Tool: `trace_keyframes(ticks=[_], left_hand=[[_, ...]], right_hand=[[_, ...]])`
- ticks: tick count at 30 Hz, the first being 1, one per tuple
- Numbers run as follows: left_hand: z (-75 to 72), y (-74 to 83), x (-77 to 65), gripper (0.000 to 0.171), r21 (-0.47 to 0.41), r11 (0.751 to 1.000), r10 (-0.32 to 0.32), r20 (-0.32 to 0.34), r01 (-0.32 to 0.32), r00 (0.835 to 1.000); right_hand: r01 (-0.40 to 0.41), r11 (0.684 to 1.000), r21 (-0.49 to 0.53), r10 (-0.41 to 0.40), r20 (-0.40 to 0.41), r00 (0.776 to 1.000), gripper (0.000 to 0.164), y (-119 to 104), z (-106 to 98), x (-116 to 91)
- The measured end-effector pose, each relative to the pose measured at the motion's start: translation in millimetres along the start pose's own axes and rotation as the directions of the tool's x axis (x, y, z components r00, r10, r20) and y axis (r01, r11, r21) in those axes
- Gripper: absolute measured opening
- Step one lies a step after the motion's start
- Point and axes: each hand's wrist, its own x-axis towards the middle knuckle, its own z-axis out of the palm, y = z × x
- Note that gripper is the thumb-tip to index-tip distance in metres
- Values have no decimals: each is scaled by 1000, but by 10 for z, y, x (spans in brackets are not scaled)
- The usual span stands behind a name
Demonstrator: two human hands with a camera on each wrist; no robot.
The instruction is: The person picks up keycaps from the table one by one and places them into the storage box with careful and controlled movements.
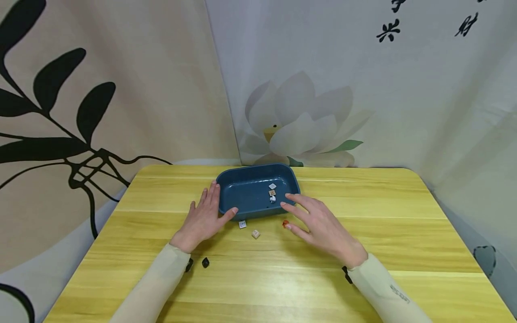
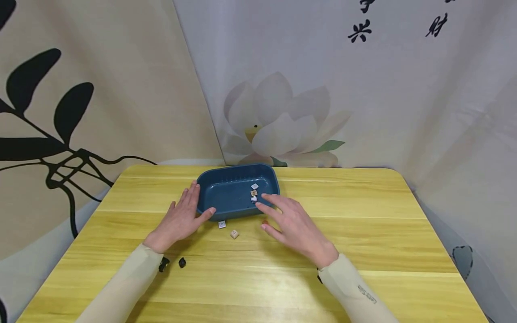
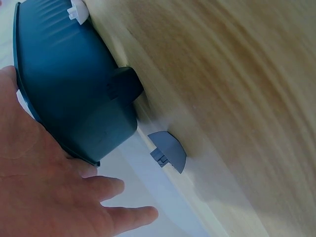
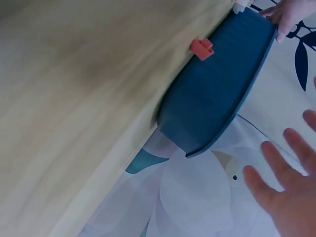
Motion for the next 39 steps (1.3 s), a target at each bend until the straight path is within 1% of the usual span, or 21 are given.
trace_keyframes(ticks=[5,10,19,25,32,35,39], left_hand=[[1,-8,-5,105,-2,1000,2,-4,-2,1000],[13,-27,1,105,-2,1000,5,-4,-5,1000],[40,-40,-5,105,-13,1000,-1,3,1,1000],[44,-45,-8,105,-13,1000,-1,-1,1,1000],[45,-38,-16,104,-5,1000,4,-6,-4,1000],[47,-33,-19,104,-3,1000,4,-8,-4,1000],[50,-31,-17,104,0,1000,1,-8,-1,1000]], right_hand=[[63,998,27,-63,3,998,47,-13,39,-35],[103,994,36,-104,36,994,44,-29,111,-67],[132,991,9,-131,165,978,42,-42,226,-92],[105,994,14,-105,240,965,45,-29,268,-93],[44,999,0,-41,342,939,44,-24,298,-68],[25,1000,1,-24,355,935,42,-16,317,-58],[10,1000,-8,-7,353,936,38,-6,328,-48]])
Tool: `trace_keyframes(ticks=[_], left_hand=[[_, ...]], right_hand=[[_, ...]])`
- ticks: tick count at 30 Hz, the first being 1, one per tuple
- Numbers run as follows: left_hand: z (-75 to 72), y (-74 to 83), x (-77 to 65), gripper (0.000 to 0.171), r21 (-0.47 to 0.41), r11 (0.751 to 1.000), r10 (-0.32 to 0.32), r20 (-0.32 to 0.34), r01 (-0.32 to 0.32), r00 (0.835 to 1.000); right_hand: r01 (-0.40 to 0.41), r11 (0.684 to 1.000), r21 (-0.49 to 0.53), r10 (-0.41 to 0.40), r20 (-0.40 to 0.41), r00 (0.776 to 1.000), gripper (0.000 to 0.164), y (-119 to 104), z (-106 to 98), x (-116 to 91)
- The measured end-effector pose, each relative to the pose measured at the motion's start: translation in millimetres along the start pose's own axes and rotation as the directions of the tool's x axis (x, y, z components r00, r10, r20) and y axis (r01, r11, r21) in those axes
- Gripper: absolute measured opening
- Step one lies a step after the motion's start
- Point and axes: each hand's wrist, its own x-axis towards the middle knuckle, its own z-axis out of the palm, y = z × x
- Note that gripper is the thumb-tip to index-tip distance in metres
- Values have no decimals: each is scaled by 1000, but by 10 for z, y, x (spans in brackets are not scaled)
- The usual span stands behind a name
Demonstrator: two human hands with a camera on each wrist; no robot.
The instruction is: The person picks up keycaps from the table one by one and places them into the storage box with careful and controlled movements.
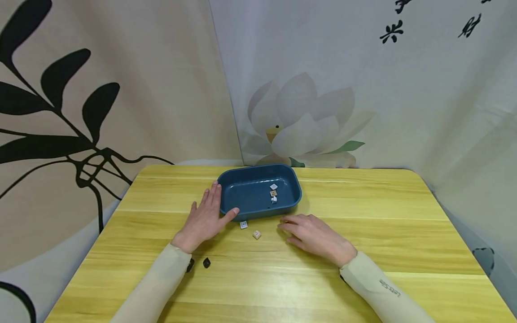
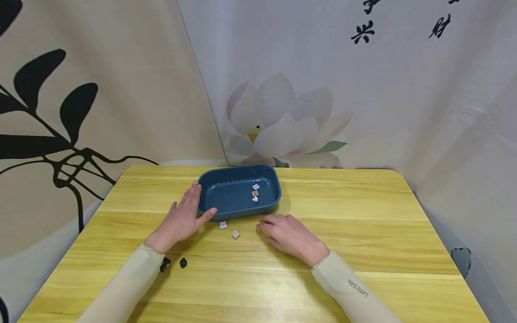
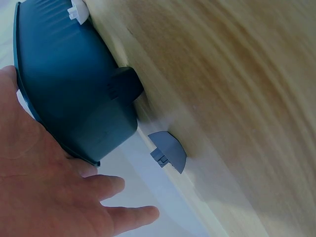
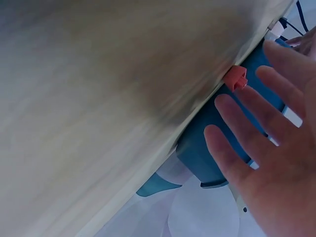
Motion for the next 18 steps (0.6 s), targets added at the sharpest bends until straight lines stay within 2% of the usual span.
trace_keyframes(ticks=[9,18], left_hand=[[5,-7,8,105,0,1000,-2,6,2,1000],[13,-18,20,106,0,1000,5,-3,-5,1000]], right_hand=[[-39,999,-33,39,22,999,33,-1,12,25],[-40,999,-32,40,-8,999,18,9,34,38]])
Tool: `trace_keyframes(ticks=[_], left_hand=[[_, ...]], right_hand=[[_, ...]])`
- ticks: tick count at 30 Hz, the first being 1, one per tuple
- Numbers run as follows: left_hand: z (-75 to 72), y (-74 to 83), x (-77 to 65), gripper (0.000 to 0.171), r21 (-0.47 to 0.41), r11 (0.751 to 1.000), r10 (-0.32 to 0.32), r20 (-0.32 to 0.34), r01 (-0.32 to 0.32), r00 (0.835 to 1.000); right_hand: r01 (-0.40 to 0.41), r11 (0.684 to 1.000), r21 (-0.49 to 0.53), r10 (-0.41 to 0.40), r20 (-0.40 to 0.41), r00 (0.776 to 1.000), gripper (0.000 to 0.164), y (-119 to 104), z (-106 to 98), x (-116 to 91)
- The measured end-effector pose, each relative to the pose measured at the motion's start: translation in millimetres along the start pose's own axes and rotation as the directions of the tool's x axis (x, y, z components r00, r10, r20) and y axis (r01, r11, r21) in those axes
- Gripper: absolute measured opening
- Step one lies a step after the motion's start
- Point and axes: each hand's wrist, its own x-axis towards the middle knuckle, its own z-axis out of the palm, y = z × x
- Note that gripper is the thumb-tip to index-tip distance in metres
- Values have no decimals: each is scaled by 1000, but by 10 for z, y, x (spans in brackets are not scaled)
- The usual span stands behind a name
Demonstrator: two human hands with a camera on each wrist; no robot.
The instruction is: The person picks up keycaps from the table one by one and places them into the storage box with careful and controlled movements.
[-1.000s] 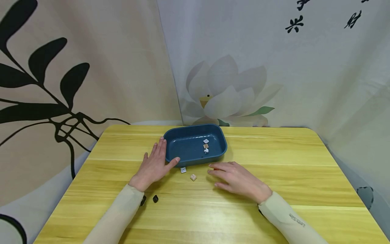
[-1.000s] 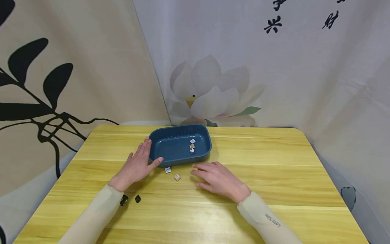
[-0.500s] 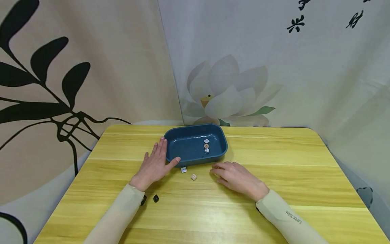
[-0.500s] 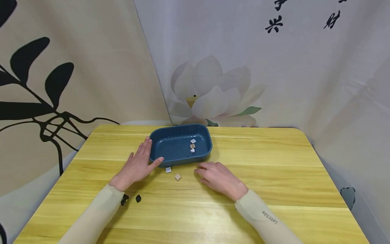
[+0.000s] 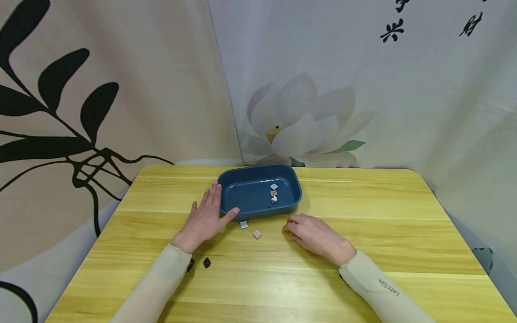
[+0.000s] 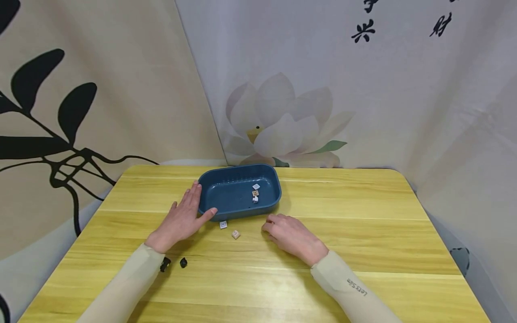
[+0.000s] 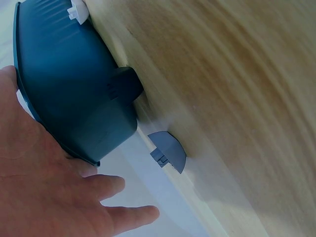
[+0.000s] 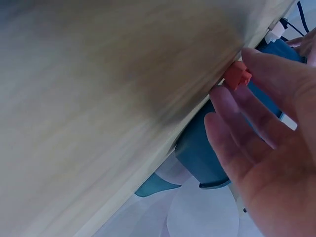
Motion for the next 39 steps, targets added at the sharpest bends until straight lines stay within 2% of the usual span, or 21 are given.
trace_keyframes(ticks=[6,15,21,28,33,39], left_hand=[[-8,8,-2,105,0,1000,-2,2,2,1000],[-8,2,2,104,-6,1000,0,4,0,1000],[-13,10,-7,104,-9,1000,0,0,0,1000],[-9,12,-4,105,-8,1000,-1,3,1,1000],[-4,7,0,104,-7,1000,-6,4,6,1000],[-5,2,1,105,-12,1000,-4,2,4,1000]], right_hand=[[10,1000,16,-10,-25,1000,7,6,0,-14],[12,1000,16,-11,-66,998,7,-5,-57,-46],[-18,999,38,22,-111,994,9,10,-135,-88],[-37,997,71,50,-181,982,14,41,-241,-121],[-42,997,59,54,-221,974,15,46,-311,-110],[-55,996,63,72,-300,951,15,47,-384,-65]])
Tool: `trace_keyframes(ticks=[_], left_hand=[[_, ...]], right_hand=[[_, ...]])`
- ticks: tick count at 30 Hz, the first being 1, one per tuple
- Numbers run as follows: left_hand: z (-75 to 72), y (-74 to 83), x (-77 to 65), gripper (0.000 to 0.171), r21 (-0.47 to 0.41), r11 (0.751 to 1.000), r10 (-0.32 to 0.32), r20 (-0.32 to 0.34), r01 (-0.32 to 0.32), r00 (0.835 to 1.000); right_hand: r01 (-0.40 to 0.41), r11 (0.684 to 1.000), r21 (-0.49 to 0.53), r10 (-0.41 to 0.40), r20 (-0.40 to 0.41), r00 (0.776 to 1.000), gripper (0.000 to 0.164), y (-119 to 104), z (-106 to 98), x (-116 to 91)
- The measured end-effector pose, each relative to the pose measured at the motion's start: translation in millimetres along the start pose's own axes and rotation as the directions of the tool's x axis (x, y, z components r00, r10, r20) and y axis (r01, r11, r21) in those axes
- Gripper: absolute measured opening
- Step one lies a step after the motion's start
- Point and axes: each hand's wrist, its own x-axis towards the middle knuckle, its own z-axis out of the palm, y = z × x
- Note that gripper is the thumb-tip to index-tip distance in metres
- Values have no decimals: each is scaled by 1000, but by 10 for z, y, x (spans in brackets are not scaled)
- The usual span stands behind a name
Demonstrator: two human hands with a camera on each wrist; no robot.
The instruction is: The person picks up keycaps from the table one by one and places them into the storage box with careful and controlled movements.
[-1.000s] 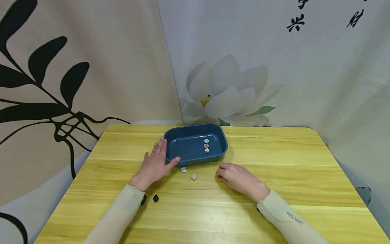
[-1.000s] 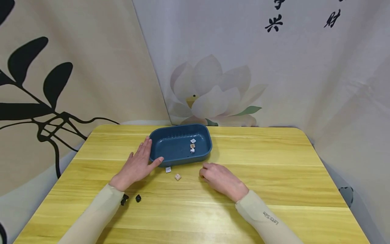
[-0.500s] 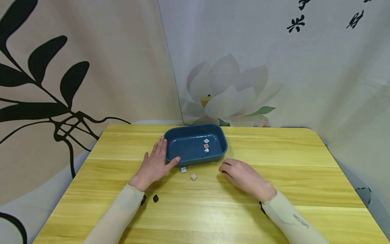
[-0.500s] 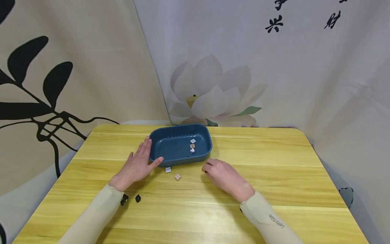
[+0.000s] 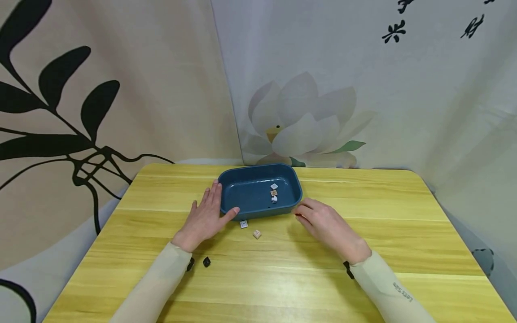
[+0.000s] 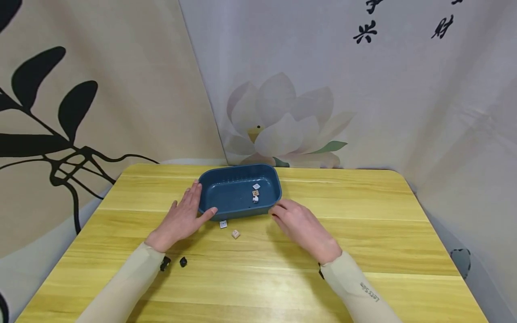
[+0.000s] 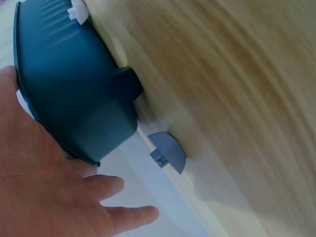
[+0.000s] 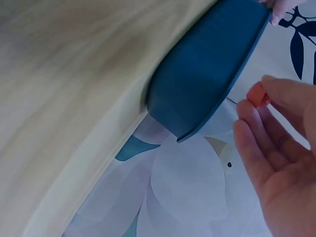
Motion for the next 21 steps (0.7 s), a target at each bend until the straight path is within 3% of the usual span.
trace_keyframes(ticks=[7,21], left_hand=[[1,-6,8,106,8,1000,6,2,-6,1000],[8,-5,14,106,2,1000,5,-2,-5,1000]], right_hand=[[-36,999,23,37,-76,996,16,5,-16,78],[-71,997,7,71,-131,989,21,95,10,337]])
